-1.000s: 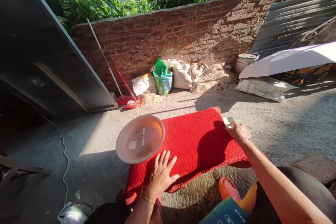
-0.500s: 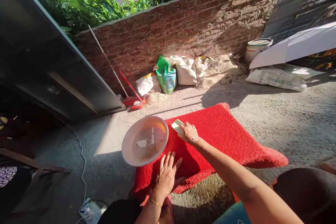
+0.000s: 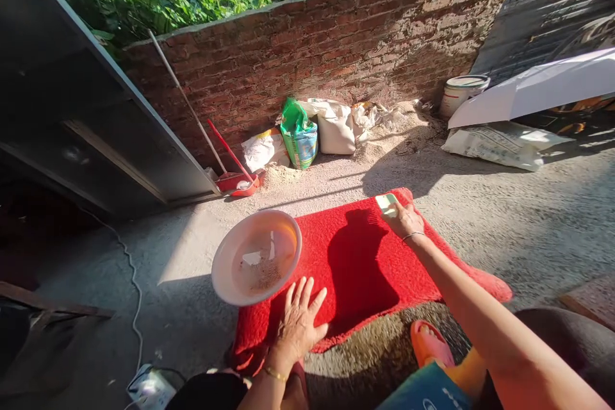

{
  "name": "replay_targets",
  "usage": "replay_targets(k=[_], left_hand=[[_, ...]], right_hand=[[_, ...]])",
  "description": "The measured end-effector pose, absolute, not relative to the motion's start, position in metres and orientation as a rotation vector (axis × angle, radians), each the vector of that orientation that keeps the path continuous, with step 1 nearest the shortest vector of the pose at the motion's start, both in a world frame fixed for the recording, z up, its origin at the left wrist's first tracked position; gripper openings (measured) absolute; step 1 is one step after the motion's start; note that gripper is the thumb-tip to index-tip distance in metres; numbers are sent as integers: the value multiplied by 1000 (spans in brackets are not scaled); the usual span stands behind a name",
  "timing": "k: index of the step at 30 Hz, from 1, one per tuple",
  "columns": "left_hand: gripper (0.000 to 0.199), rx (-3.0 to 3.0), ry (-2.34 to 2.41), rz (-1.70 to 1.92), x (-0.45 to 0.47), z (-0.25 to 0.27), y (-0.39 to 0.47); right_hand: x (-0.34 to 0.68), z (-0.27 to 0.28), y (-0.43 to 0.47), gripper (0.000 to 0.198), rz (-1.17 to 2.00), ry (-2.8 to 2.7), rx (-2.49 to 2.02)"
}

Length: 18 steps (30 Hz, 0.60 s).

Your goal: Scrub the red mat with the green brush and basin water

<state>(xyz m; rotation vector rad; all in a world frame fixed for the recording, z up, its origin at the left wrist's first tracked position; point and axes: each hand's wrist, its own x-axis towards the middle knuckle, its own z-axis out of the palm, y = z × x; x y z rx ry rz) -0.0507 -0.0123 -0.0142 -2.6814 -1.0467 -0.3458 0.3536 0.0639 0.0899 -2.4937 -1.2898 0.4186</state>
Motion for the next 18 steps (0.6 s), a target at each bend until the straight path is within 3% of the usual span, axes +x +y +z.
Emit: replay_targets(k=[5, 9, 18], left_hand=[[76, -2595, -937, -350, -56, -18, -10], [80, -2585, -875, -398, -58, -18, -8], [75, -2679, -995, -351, -55, -18, -10]], right_hand=[[223, 89, 109, 46, 442, -1891, -2133], [193, 85, 133, 47, 407, -2082, -2019], [399, 86, 103, 50, 400, -1326, -2587]])
